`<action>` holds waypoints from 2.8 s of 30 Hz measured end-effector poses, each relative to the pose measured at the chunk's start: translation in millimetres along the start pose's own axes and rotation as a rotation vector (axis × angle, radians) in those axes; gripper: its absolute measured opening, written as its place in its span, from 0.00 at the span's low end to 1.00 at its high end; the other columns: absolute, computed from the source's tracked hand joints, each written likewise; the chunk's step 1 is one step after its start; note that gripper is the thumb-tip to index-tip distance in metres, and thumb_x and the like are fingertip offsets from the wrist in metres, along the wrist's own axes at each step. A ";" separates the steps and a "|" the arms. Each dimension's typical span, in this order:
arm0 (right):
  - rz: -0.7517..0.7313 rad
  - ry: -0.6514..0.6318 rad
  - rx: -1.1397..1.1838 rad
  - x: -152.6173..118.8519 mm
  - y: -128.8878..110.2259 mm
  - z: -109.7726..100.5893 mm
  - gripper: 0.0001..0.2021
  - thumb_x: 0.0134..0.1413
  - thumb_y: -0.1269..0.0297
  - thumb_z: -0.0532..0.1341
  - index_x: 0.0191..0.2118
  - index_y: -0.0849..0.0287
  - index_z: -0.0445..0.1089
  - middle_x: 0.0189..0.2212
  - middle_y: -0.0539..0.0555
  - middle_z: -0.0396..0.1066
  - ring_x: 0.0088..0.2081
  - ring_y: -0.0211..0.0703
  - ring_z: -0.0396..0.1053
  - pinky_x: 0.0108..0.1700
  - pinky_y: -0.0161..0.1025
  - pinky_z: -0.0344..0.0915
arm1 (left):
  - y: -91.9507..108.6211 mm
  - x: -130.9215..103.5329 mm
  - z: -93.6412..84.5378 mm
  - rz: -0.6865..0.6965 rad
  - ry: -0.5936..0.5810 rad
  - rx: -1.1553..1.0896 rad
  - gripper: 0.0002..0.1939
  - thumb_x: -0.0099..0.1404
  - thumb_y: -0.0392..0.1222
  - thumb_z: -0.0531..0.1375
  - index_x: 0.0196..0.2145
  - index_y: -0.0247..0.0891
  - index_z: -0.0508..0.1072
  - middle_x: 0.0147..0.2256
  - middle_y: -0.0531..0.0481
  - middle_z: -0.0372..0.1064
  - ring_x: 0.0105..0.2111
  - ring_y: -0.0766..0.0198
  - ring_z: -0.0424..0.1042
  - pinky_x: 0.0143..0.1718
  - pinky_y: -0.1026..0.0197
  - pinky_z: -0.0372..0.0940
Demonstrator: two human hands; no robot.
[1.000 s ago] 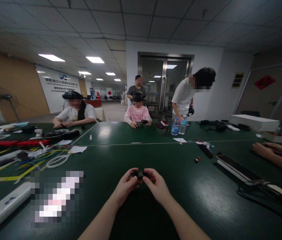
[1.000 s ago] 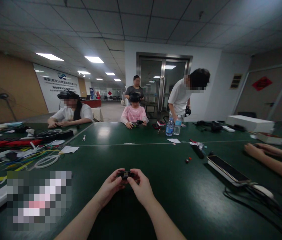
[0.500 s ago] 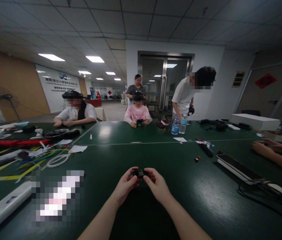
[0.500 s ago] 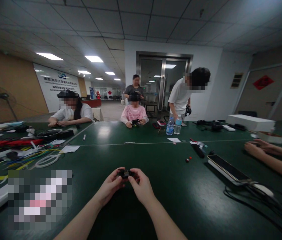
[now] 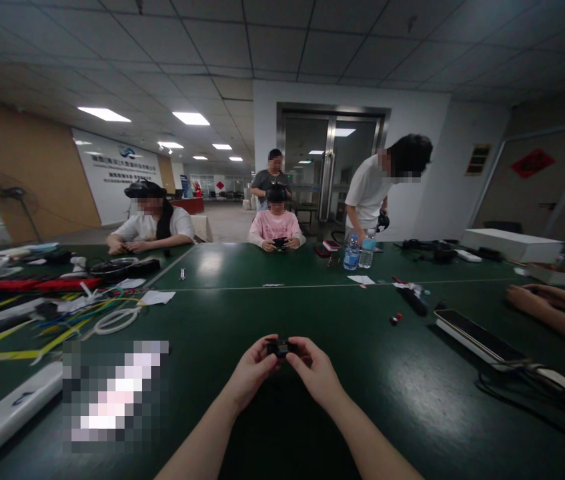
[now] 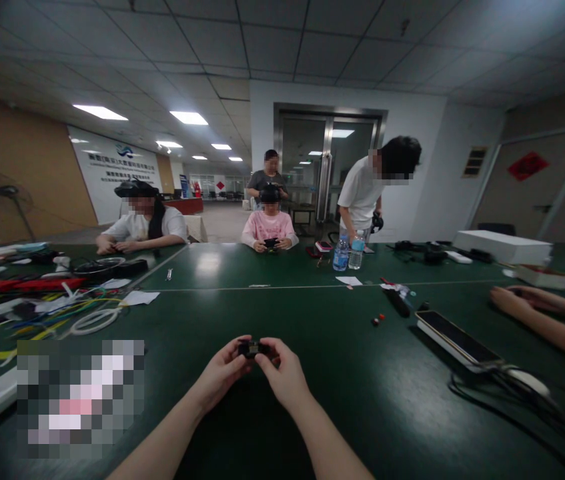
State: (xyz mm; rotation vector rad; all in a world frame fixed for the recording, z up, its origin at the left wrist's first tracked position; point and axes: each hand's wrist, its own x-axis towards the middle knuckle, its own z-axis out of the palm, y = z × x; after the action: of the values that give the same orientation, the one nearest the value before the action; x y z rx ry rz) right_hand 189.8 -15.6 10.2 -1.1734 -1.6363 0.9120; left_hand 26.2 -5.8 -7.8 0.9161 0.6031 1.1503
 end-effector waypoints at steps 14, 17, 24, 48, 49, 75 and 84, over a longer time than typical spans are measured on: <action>-0.076 -0.014 -0.036 -0.9 0.1 1.3 0.12 0.46 0.64 0.59 0.40 0.53 0.69 0.44 0.53 0.66 0.46 0.46 0.64 0.43 0.41 0.63 | -3.4 1.1 -0.8 0.017 -0.077 0.014 0.20 0.51 0.34 0.63 0.42 0.39 0.67 0.39 0.46 0.70 0.42 0.57 0.68 0.47 0.53 0.58; -0.070 0.001 -0.045 -0.5 1.6 1.9 0.11 0.46 0.65 0.59 0.39 0.53 0.69 0.44 0.52 0.67 0.46 0.46 0.64 0.43 0.41 0.63 | -3.7 0.7 -1.6 0.014 -0.072 0.030 0.20 0.52 0.33 0.63 0.43 0.39 0.66 0.40 0.45 0.70 0.42 0.57 0.68 0.48 0.53 0.58; -0.054 -0.013 -0.051 -0.8 -1.7 0.8 0.11 0.46 0.65 0.59 0.38 0.53 0.68 0.43 0.52 0.67 0.45 0.46 0.64 0.44 0.41 0.62 | 0.8 -0.4 2.0 -0.017 -0.047 0.037 0.21 0.51 0.34 0.64 0.44 0.39 0.67 0.40 0.44 0.70 0.42 0.57 0.68 0.47 0.53 0.58; -0.042 0.048 -0.014 0.5 -4.2 -1.6 0.08 0.45 0.66 0.60 0.35 0.53 0.71 0.46 0.52 0.65 0.49 0.47 0.62 0.49 0.45 0.58 | -0.1 -0.8 2.7 -0.007 -0.071 0.028 0.19 0.52 0.35 0.63 0.42 0.39 0.68 0.41 0.45 0.70 0.42 0.58 0.68 0.46 0.55 0.59; -0.044 0.064 -0.004 1.5 -3.6 -2.3 0.08 0.44 0.66 0.60 0.35 0.53 0.71 0.46 0.53 0.65 0.49 0.48 0.62 0.49 0.45 0.58 | 0.0 -0.8 3.0 -0.009 -0.064 0.029 0.19 0.51 0.35 0.64 0.42 0.39 0.68 0.41 0.45 0.70 0.41 0.58 0.69 0.46 0.55 0.59; 0.005 0.249 0.181 11.1 12.8 -17.2 0.15 0.46 0.61 0.59 0.42 0.57 0.65 0.38 0.55 0.69 0.40 0.46 0.67 0.43 0.44 0.64 | 1.2 -0.8 0.5 -0.018 0.021 0.052 0.21 0.52 0.38 0.64 0.44 0.40 0.66 0.39 0.45 0.70 0.37 0.59 0.71 0.41 0.57 0.61; 0.017 0.283 0.166 10.9 13.2 -23.3 0.14 0.47 0.58 0.59 0.41 0.57 0.66 0.37 0.54 0.68 0.40 0.46 0.67 0.42 0.44 0.65 | 0.6 -0.5 -1.0 -0.024 0.019 0.048 0.21 0.52 0.38 0.63 0.44 0.41 0.66 0.39 0.46 0.69 0.37 0.60 0.71 0.41 0.57 0.61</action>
State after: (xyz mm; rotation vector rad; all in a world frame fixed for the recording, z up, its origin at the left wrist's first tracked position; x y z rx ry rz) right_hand 214.1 0.0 8.4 -1.1453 -1.3013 0.8335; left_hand 25.0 -5.9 -7.9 0.9374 0.6574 1.1283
